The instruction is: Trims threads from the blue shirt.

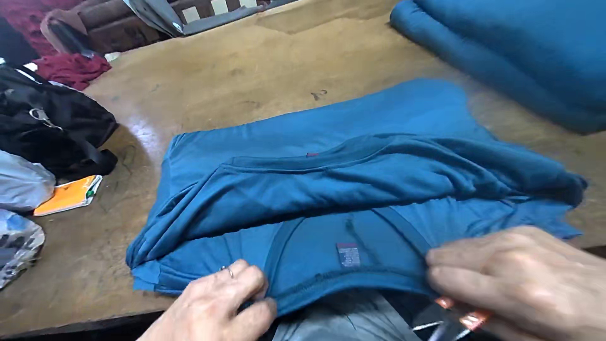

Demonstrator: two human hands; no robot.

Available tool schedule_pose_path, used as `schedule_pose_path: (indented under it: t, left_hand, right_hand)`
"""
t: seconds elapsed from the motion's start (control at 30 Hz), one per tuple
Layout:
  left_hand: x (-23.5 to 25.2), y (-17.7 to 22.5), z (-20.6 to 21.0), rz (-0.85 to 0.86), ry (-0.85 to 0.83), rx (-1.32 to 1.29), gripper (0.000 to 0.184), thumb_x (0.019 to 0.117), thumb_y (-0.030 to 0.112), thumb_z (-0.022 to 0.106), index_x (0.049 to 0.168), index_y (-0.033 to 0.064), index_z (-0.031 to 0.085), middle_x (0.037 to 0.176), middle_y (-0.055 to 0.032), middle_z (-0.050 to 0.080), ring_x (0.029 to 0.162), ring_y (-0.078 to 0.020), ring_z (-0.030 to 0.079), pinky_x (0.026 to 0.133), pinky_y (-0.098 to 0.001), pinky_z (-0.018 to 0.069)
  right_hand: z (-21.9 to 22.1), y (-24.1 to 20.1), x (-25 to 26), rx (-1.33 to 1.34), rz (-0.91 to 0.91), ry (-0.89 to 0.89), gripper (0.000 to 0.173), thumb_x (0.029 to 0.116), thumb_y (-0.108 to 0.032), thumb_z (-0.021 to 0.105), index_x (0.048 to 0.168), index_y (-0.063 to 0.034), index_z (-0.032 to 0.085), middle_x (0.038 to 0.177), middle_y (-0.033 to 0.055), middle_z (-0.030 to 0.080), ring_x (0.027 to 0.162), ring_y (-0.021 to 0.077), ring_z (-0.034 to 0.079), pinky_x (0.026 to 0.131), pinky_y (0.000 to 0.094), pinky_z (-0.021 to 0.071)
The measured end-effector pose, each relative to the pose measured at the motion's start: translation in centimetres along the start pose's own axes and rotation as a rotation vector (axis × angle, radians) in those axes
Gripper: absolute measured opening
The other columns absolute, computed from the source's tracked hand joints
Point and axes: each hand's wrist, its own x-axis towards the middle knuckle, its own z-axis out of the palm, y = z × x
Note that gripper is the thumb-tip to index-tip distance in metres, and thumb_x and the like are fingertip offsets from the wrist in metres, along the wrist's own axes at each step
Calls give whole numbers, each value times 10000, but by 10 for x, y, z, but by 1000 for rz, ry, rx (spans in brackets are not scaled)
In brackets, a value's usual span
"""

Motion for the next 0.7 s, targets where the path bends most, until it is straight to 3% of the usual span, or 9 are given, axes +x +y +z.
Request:
schedule_pose_path:
  t: [0.1,0.2,0.3,0.4,0.5,0.57,0.6,0.63,0.7]
  left_hand:
    - [-11,-17,21,-23,5,-31,141,1004,185,613,1027,99,723,914,-111,629,781,-210,622,629,-324,524]
    - [-14,-12,11,-139,87,-262,269,1011,294,660,1139,61,704,936,-68,699,783,-104,683,665,-266,597]
    - [-5,-4,4,-274,357,-263,222,1055,286,580,983,105,687,730,28,649,583,-16,599,506,-184,513]
    - [18,4,9,-353,490,-58,263,1008,281,596,799,139,670,633,110,553,554,57,505,510,-122,433]
    - [34,10,24,-441,319,233,413,977,472,579,686,178,595,545,89,449,476,-45,445,443,-251,366]
    - [37,9,36,-442,212,442,437,949,515,537,679,175,582,517,50,430,442,-139,490,397,-336,365]
    - [38,11,36,-432,182,485,386,941,452,510,698,167,601,525,34,459,458,-162,534,399,-353,389]
    - [36,14,33,-422,148,477,298,943,363,487,749,161,588,548,33,466,480,-159,535,411,-340,385]
    - [29,20,22,-402,81,378,166,929,198,485,876,119,621,606,14,525,523,-143,550,457,-306,431]
  right_hand:
    - [27,2,-9,-105,26,-1,157,907,-232,547,775,-150,569,664,3,548,535,187,579,390,359,400]
    - [10,-3,-2,137,63,30,148,939,-256,568,930,-149,670,723,-27,623,591,111,604,461,313,460]
    - [-1,-8,10,376,50,160,194,970,-225,568,1024,-114,718,793,-34,663,674,14,590,571,191,486]
    - [14,-15,21,383,27,212,195,969,-229,575,986,-103,723,794,-9,662,686,42,592,576,215,471]
    - [45,-14,26,263,20,176,143,938,-278,567,881,-189,664,729,-79,585,637,27,563,503,233,433]
    - [53,-17,27,209,84,171,136,906,-254,561,851,-188,667,707,-65,580,633,61,574,506,268,437]
    - [50,-22,27,244,126,159,147,905,-202,568,878,-131,693,728,7,616,664,142,609,552,339,453]
    - [49,-26,25,286,158,137,173,968,-187,554,947,-85,692,784,75,651,722,219,640,607,410,476]
    - [53,-30,20,307,191,161,194,1008,-190,537,998,-70,689,846,105,674,779,252,657,656,441,492]
